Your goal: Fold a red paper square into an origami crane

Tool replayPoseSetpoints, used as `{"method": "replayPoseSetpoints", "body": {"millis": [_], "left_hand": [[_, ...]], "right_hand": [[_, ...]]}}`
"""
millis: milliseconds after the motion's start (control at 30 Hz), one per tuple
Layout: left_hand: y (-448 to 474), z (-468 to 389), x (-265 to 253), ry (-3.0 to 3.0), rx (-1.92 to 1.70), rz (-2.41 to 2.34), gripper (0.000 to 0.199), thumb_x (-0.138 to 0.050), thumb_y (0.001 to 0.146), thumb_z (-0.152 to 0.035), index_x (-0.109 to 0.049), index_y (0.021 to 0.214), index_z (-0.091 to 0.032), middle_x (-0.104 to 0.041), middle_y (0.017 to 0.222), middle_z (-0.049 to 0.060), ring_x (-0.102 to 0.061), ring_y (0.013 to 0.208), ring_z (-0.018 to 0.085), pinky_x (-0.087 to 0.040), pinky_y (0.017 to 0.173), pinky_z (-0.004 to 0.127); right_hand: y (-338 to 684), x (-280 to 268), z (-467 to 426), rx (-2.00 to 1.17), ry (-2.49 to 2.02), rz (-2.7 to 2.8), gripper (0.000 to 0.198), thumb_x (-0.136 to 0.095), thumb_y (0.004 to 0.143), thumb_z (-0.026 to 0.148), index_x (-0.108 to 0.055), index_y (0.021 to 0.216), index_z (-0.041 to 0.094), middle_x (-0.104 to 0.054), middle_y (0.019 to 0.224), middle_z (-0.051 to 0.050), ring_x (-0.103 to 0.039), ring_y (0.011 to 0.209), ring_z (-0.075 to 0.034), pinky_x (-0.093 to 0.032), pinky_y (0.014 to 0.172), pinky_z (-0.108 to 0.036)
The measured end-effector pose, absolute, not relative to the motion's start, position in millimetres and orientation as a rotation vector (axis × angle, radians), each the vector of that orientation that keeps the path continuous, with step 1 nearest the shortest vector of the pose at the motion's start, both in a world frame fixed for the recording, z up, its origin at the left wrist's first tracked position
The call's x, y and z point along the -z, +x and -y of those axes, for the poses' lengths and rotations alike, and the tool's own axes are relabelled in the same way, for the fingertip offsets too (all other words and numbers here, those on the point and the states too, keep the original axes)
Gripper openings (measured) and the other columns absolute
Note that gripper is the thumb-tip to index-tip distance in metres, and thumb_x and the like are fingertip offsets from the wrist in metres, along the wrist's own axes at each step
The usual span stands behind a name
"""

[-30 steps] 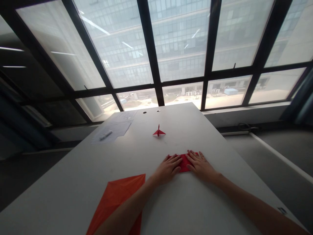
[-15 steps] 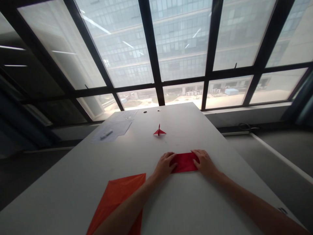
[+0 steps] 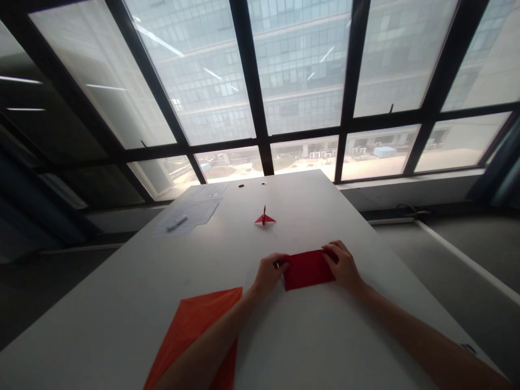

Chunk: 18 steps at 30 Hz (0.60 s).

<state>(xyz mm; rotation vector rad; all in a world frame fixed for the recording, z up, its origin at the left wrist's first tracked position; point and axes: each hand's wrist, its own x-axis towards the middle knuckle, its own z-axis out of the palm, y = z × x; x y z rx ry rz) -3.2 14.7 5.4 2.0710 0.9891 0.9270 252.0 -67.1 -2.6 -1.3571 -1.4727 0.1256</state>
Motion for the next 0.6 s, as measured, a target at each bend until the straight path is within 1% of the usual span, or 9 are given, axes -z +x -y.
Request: {"method": "replayPoseSetpoints", "body": {"millis": [67,133,167,233,300,367,433,500,600], "left_hand": [[-3.1,-13.2,-9.5,2.043,-1.038,-0.966,0.013,-0.064,0.081,-0.019,-0.073,0.091,-0.019,-0.069,0.081,0.002,-0.058,0.07,0.014,-0.048,0.066,0.025],[-3.1,-11.4,-13.1,1.989,-1.16,-0.946,0.01,-0.062,0.084,-0.02,-0.071,0.087,-0.018,-0.066,0.08,0.002,-0.059,0.071,0.014,-0.049,0.065,0.024],[-3.0,-10.5,-14.5,1.971,-1.207,-0.936,0.01,-0.061,0.084,-0.021,-0.07,0.086,-0.018,-0.064,0.079,0.002,-0.059,0.07,0.013,-0.048,0.064,0.023],[-2.5,-8.6,-16.6,1.961,-1.261,-0.907,0.009,-0.061,0.085,-0.022,-0.069,0.085,-0.017,-0.062,0.079,0.002,-0.058,0.07,0.013,-0.048,0.063,0.022],[-1.9,-6.4,-18.0,1.967,-1.276,-0.866,0.009,-0.062,0.085,-0.022,-0.069,0.087,-0.017,-0.062,0.08,0.003,-0.057,0.07,0.013,-0.048,0.062,0.022],[-1.5,-4.0,-18.8,1.964,-1.273,-0.813,0.01,-0.062,0.085,-0.023,-0.07,0.089,-0.017,-0.062,0.081,0.004,-0.057,0.071,0.013,-0.047,0.062,0.022],[-1.8,-1.8,-18.6,1.948,-1.264,-0.766,0.012,-0.063,0.086,-0.027,-0.07,0.089,-0.017,-0.061,0.081,0.004,-0.057,0.071,0.013,-0.047,0.061,0.022],[-2.9,-0.2,-17.1,1.911,-1.232,-0.726,0.019,-0.064,0.087,-0.034,-0.07,0.089,-0.016,-0.061,0.079,0.004,-0.056,0.069,0.013,-0.046,0.06,0.023],[-4.8,0.3,-14.2,1.806,-1.148,-0.659,0.039,-0.049,0.096,-0.046,-0.069,0.094,-0.013,-0.062,0.072,0.005,-0.055,0.06,0.013,-0.046,0.056,0.024]], "right_hand": [[252.8,3.1,65.3,-0.163,-1.363,1.359,0.027,-0.061,0.087,0.031,-0.064,0.112,0.022,-0.061,0.112,-0.011,-0.059,0.103,-0.027,-0.052,0.09,-0.043],[254.3,4.0,63.1,-0.273,-1.356,1.229,0.043,-0.065,0.085,0.038,-0.058,0.123,0.021,-0.061,0.116,-0.012,-0.061,0.1,-0.026,-0.056,0.082,-0.042],[255.2,4.6,62.2,-0.344,-1.348,1.17,0.048,-0.067,0.083,0.04,-0.057,0.125,0.02,-0.063,0.113,-0.012,-0.063,0.096,-0.026,-0.057,0.078,-0.041],[257.2,5.6,60.6,-0.493,-1.324,1.098,0.048,-0.071,0.079,0.044,-0.061,0.118,0.017,-0.068,0.103,-0.011,-0.066,0.088,-0.025,-0.058,0.074,-0.04],[258.9,6.1,59.6,-0.617,-1.292,1.069,0.042,-0.073,0.076,0.048,-0.067,0.102,0.016,-0.072,0.091,-0.01,-0.068,0.082,-0.026,-0.058,0.073,-0.04],[259.7,5.8,59.3,-0.691,-1.26,1.046,0.038,-0.074,0.074,0.05,-0.07,0.089,0.016,-0.074,0.087,-0.01,-0.069,0.08,-0.026,-0.057,0.073,-0.04],[259.6,4.5,59.4,-0.714,-1.227,1.003,0.039,-0.075,0.072,0.051,-0.07,0.091,0.017,-0.075,0.087,-0.009,-0.07,0.081,-0.027,-0.058,0.074,-0.04],[259.1,2.5,59.9,-0.73,-1.202,0.946,0.043,-0.076,0.071,0.051,-0.068,0.099,0.018,-0.076,0.089,-0.009,-0.071,0.083,-0.027,-0.059,0.075,-0.041],[259.8,0.2,60.9,-0.765,-1.209,0.901,0.046,-0.076,0.071,0.052,-0.065,0.1,0.019,-0.076,0.087,-0.009,-0.072,0.083,-0.029,-0.06,0.073,-0.041]]}}
